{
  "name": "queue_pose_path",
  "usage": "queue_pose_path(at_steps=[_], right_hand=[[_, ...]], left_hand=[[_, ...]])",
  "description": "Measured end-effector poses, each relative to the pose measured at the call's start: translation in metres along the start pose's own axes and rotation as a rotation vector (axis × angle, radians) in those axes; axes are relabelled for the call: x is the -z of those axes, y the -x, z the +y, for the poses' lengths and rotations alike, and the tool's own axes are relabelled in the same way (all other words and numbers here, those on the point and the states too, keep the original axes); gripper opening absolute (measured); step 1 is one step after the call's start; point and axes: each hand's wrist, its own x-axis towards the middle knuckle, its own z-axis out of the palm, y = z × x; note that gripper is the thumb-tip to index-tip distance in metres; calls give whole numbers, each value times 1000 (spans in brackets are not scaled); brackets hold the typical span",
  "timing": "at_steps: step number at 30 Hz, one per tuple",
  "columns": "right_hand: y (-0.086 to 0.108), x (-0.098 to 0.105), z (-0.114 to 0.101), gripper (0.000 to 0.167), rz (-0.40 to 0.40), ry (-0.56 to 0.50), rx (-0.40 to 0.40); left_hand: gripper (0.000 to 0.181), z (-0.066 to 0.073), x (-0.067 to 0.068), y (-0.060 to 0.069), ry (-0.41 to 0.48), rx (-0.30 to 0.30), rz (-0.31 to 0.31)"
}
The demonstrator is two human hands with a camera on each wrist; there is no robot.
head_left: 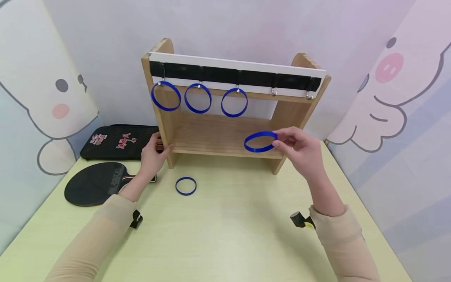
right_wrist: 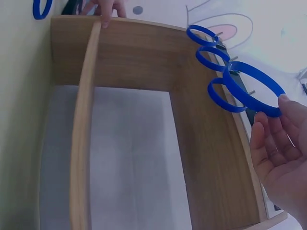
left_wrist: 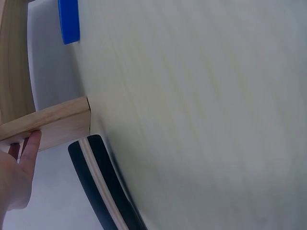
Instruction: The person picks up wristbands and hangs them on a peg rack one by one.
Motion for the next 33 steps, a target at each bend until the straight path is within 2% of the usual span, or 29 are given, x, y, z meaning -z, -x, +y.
queue_pose_path(at_steps=[5,11,21,26,33], right_hand=[[-9,4,-5,20,88,-135,-24],[-20,6,-6,21,184,-240,-81],[-40,1,3,16,349,-322,-110],[-47,-2,5,20,389,-391,-139],[-54,-5,12,20,418,-413,-146]], left_hand=[[53,0,-1,-1,3,-2,0],[53,0,-1,0,-2,-1,2],[54,1,0,1,-5,8,-3],[54,1,0,0,-11,10,2],[53,2,0,0,-10,13,3]])
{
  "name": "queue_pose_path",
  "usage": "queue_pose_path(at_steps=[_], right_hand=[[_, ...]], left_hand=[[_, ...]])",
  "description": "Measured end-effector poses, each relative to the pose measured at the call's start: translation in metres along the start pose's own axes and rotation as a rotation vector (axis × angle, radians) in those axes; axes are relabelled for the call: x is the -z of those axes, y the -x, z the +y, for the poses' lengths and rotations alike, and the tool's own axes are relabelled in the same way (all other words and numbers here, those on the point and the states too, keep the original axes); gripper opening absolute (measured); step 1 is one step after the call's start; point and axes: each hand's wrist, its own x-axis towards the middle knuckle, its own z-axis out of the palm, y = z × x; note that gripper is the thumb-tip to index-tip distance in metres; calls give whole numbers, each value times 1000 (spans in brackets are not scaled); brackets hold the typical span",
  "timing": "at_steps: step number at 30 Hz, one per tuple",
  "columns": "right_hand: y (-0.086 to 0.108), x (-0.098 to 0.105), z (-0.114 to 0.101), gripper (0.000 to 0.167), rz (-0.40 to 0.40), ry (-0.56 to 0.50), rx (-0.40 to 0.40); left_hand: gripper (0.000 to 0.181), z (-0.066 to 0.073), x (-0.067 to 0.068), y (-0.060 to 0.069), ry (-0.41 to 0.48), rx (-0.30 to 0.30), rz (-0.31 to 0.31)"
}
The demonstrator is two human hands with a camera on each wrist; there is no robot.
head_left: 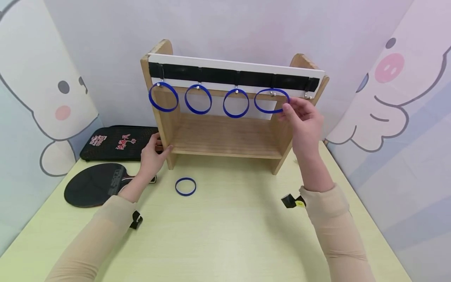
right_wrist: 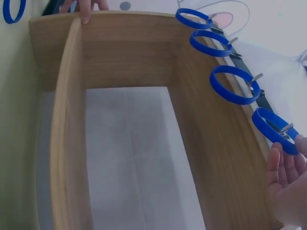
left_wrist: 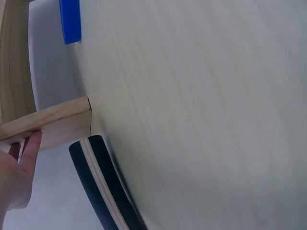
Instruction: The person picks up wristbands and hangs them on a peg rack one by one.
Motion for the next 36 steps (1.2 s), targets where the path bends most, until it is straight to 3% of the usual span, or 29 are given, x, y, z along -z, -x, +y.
queue_pose_path(at_steps=[11,17,23,36], right_hand=[[5,8,12,25,-29,58,-31],[8,12,12,25,-44,95,8],[18,14,6,27,-44,219,88],[45,-2,8,28,-247,388,118]], left_hand=[[54,2,1,2,11,1,-13],[54,3,1,2,15,2,-11],[54,3,1,2,16,3,-12],[54,2,2,1,16,-5,-11]])
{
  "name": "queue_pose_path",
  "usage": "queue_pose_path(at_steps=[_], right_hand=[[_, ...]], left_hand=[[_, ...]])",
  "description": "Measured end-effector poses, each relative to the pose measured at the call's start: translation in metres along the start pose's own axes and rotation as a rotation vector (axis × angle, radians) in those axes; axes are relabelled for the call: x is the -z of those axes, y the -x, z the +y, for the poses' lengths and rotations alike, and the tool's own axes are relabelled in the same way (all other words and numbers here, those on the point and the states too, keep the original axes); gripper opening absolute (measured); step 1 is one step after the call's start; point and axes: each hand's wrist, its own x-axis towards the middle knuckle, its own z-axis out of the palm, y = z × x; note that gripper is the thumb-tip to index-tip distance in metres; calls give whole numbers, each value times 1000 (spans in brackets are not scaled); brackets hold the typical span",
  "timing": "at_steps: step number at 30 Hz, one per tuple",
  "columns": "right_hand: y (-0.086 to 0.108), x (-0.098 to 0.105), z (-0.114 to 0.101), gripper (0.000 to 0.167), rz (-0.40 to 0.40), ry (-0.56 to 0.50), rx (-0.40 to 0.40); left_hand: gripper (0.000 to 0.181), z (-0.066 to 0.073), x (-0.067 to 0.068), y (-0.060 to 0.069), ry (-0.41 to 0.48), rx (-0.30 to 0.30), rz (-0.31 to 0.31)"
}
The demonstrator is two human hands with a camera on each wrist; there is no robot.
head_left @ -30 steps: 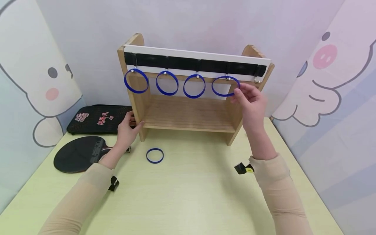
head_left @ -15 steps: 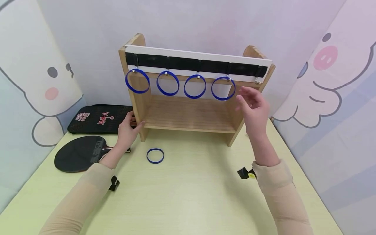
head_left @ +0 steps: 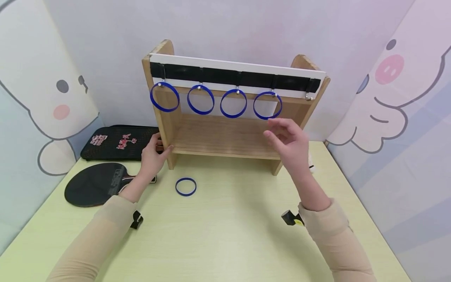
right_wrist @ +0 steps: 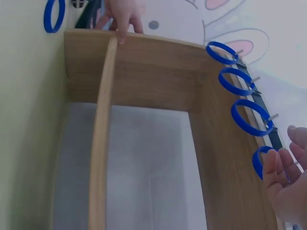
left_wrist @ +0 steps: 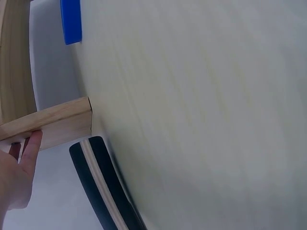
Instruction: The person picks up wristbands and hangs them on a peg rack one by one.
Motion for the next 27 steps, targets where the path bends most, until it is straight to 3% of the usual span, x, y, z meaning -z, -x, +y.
queue_pose_path(at_steps=[10,20,27], right_hand=[[5,-30,10,30,-146,77,27],[7,-71,35,35,-374,156,23],[19,-95,56,40,-592,194,24]], left_hand=[[53,-1,-1,0,5,-8,5],[54,0,1,1,-1,-1,9],[54,0,1,1,2,-3,-1]])
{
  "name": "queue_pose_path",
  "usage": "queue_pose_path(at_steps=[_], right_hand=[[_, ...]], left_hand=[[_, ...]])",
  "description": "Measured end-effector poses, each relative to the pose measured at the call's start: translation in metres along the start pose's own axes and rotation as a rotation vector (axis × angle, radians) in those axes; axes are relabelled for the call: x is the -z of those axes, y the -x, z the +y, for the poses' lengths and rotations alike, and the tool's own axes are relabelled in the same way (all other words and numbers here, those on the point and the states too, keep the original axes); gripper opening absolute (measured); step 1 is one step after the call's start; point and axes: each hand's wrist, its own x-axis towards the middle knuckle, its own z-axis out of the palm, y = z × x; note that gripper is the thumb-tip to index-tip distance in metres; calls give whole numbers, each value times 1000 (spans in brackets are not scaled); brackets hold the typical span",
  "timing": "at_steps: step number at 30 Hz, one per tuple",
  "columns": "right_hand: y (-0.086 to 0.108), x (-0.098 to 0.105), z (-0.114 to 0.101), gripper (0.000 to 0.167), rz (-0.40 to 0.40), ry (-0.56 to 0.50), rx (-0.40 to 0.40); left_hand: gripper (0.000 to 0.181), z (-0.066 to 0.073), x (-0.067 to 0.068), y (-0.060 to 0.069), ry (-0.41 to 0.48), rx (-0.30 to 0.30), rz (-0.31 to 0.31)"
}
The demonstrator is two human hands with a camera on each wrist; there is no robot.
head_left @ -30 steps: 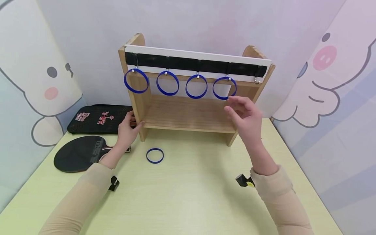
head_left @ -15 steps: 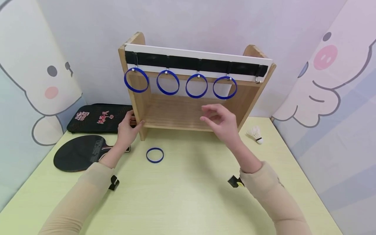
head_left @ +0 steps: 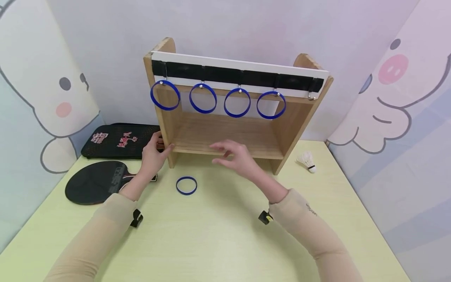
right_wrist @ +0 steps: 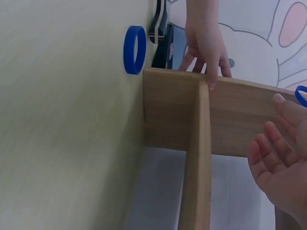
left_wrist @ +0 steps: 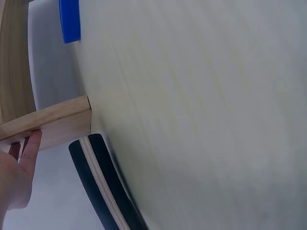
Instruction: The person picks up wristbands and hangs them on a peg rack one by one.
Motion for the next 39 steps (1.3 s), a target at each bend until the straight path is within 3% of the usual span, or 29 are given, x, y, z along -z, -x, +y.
queue_pose_path(at_steps=[13,22,28,39], right_hand=[[-5,-51,23,36,-344,9,-32],[-9,-72,44,35,-612,93,-48],[-9,-79,50,35,-673,135,-9],[-12,-87,59,30,-709,145,24]], left_hand=[[53,0,-1,-1,3,0,1],[53,0,0,-1,-7,-3,6],[53,0,0,-1,-13,-4,7],[55,0,0,-1,-16,5,-3]])
